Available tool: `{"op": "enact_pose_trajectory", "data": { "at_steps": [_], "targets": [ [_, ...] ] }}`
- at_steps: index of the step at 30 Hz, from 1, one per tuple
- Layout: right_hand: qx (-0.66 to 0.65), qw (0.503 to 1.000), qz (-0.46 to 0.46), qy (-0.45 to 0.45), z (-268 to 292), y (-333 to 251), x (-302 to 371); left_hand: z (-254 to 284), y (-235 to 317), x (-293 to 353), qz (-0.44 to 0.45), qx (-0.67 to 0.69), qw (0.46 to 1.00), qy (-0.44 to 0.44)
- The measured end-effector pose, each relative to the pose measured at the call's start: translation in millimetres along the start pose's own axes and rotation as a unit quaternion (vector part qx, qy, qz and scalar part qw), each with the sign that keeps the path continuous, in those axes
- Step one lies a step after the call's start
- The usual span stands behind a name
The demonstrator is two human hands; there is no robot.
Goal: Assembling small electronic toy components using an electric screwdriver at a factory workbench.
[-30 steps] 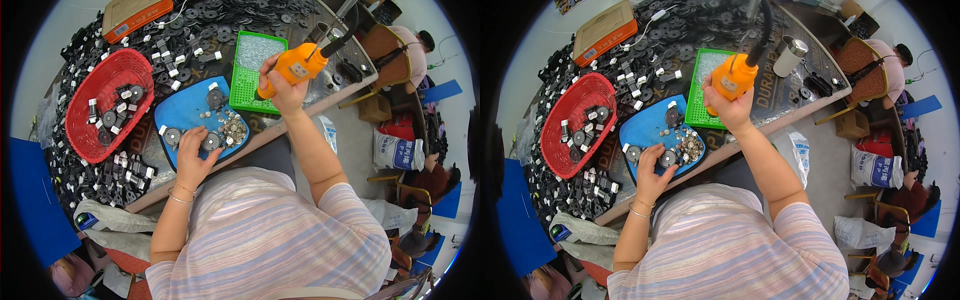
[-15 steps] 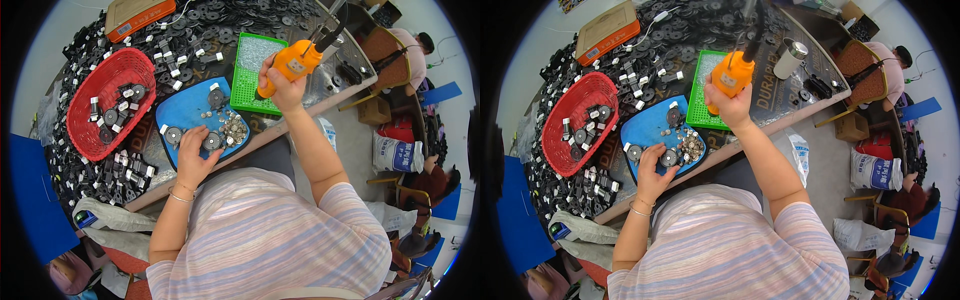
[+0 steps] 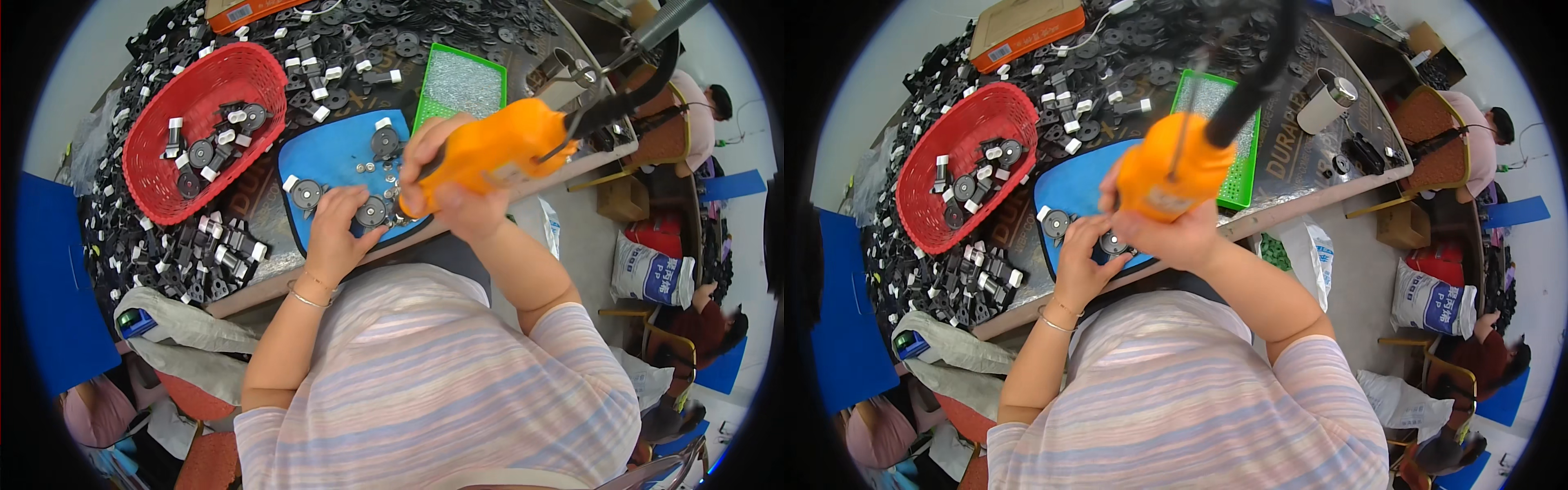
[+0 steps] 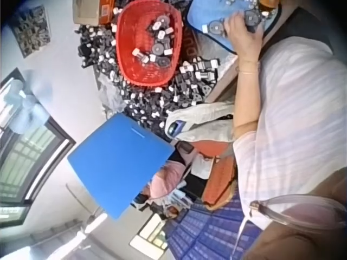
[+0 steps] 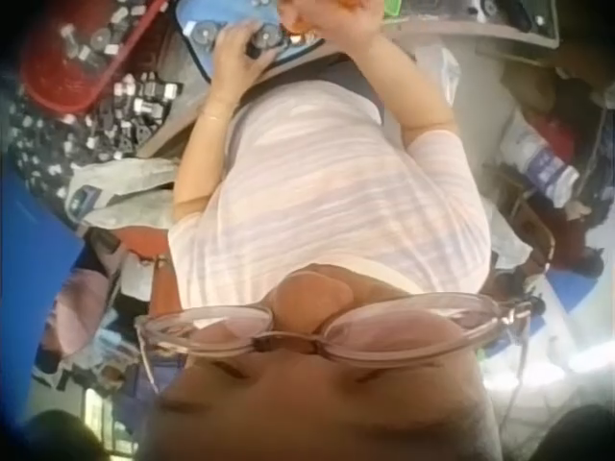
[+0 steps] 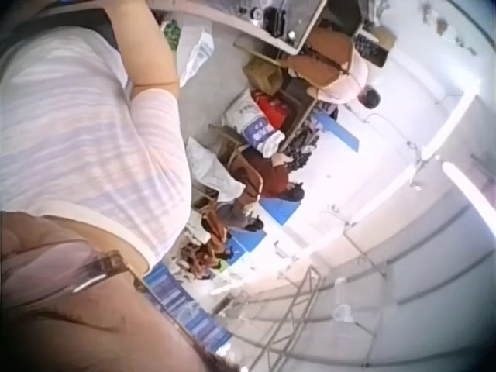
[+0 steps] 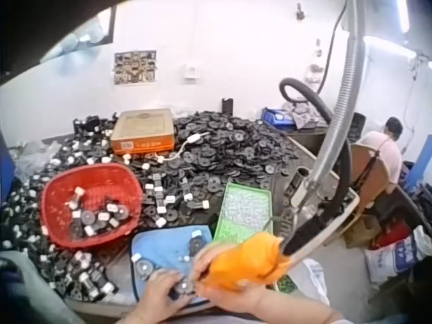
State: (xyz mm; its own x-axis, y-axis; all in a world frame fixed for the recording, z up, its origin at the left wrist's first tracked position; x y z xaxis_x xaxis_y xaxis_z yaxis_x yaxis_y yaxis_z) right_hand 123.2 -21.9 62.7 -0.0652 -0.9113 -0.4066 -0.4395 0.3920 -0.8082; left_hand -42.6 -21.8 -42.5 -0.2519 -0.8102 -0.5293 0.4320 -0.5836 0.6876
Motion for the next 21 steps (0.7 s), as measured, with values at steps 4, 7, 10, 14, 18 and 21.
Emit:
{"op": "enact_pose_trajectory", "data": {
  "at_steps": [4, 7, 10, 14, 18, 21],
  "targets": [
    [0.009, 1.0, -0.011, -0.009, -10.0, 18.2, 1.9, 0.7, 2.6, -1.9, 0.012, -0.003, 1.0, -0.007],
    [-0.01, 0.999, -0.035, -0.008, -14.1, 26.3, 3.2, 2.4, 8.3, -6.0, 0.009, 0.008, 1.0, 0.0],
    [0.033, 0.998, -0.002, -0.046, -14.7, 32.0, 2.1, -1.1, 0.2, -1.3, -0.002, -0.011, 1.0, -0.004],
    [0.051, 0.996, -0.004, -0.076, -18.3, 32.1, 3.3, -2.7, -2.3, 0.5, 0.002, -0.017, 1.0, -0.001],
    [0.025, 0.997, -0.009, -0.07, -18.7, 34.7, -1.8, -0.4, 1.9, -1.3, 0.018, -0.009, 1.0, 0.006],
    [0.011, 0.988, -0.089, -0.129, -25.5, 29.9, -8.0, -0.6, 0.6, -0.3, -0.027, -0.042, 0.999, -0.006]
  ]
}}
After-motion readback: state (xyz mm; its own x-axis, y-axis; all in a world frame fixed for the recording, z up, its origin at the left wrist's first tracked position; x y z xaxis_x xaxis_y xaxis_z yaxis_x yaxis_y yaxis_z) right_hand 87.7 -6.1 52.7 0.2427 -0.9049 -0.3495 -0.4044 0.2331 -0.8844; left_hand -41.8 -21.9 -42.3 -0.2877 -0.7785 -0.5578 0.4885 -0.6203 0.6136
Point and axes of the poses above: each hand's wrist, its own x-axis away from the middle knuckle, its own z-axis out of the back of the hand, y = z × x, the point moved 2 cm from there along -x, towards the middle knuckle, and after that the axes turned 12 degrees about y, right-handed, at the moved point
